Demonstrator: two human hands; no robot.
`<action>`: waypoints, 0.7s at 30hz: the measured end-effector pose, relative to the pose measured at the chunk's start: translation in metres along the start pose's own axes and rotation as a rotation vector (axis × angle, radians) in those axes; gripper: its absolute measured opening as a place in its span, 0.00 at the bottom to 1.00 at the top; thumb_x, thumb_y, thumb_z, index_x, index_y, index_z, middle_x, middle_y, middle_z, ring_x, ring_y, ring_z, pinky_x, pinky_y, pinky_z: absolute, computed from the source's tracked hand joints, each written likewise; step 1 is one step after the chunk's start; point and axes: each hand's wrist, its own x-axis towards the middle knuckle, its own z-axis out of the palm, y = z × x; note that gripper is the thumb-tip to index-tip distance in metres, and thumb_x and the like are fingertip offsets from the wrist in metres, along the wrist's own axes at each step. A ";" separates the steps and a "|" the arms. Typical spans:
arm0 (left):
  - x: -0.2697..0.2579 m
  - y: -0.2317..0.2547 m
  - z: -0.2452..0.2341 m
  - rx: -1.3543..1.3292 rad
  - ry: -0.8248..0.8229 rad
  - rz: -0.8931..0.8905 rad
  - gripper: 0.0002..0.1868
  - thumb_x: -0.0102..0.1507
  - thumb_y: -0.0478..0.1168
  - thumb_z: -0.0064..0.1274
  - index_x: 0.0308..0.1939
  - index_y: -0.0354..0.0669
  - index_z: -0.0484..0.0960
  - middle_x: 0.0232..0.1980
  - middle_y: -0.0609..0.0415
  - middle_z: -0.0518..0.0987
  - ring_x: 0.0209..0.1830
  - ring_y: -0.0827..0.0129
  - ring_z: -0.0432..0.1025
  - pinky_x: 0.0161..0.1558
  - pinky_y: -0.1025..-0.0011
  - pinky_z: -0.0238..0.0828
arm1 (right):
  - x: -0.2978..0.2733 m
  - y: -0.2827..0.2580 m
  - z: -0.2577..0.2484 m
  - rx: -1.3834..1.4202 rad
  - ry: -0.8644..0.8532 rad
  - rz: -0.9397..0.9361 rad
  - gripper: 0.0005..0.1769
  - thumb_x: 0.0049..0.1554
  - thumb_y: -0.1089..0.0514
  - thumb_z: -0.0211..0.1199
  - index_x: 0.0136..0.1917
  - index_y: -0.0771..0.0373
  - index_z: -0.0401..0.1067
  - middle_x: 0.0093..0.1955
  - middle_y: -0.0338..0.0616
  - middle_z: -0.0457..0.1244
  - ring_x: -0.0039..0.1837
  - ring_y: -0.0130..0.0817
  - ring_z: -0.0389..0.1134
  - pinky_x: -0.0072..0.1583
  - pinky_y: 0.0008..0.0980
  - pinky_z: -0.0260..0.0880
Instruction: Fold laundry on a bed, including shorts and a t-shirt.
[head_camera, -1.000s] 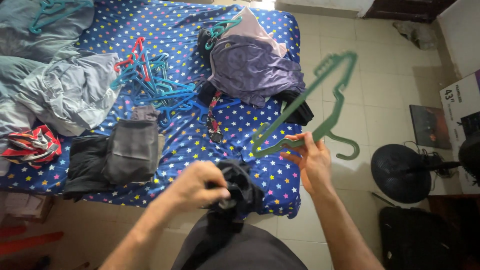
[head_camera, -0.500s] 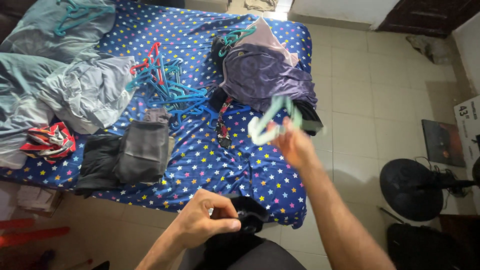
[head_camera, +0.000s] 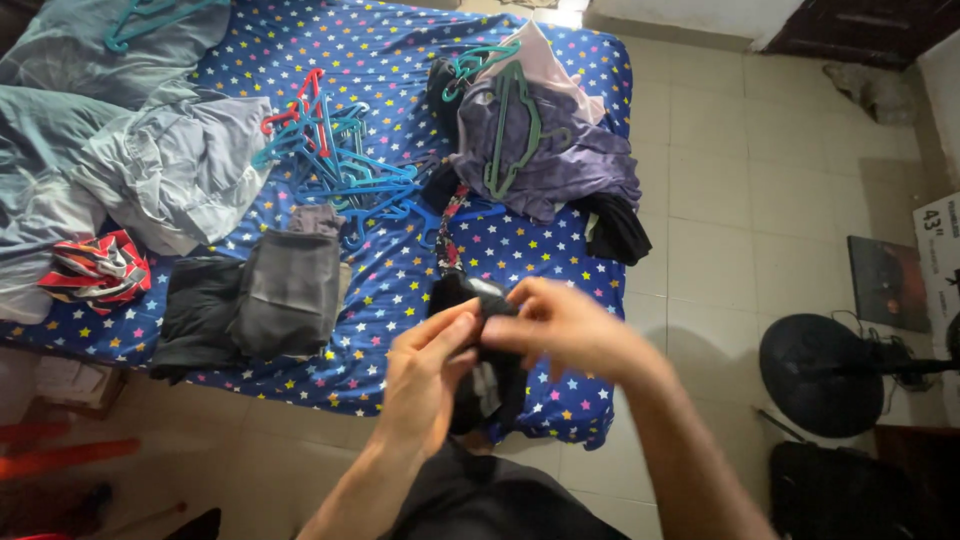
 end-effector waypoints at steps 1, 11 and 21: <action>0.000 -0.003 0.002 0.002 -0.001 -0.003 0.16 0.61 0.34 0.54 0.51 0.31 0.85 0.44 0.52 0.88 0.41 0.72 0.80 0.45 0.75 0.76 | 0.004 0.016 0.007 0.003 0.002 0.002 0.18 0.50 0.45 0.71 0.48 0.57 0.72 0.38 0.41 0.67 0.35 0.27 0.69 0.33 0.33 0.66; 0.019 -0.005 0.001 1.075 0.000 0.439 0.16 0.54 0.36 0.59 0.46 0.37 0.84 0.47 0.43 0.82 0.43 0.61 0.79 0.46 0.70 0.75 | 0.004 0.075 0.005 0.248 0.264 -0.357 0.11 0.61 0.64 0.53 0.55 0.65 0.73 0.40 0.33 0.64 0.42 0.22 0.64 0.43 0.26 0.69; 0.100 0.003 -0.087 1.413 0.144 0.260 0.15 0.52 0.33 0.54 0.39 0.48 0.92 0.29 0.50 0.86 0.25 0.65 0.80 0.31 0.68 0.74 | -0.014 0.067 -0.041 -0.106 0.655 -0.407 0.30 0.45 0.73 0.56 0.61 0.59 0.74 0.41 0.39 0.64 0.43 0.29 0.66 0.46 0.27 0.68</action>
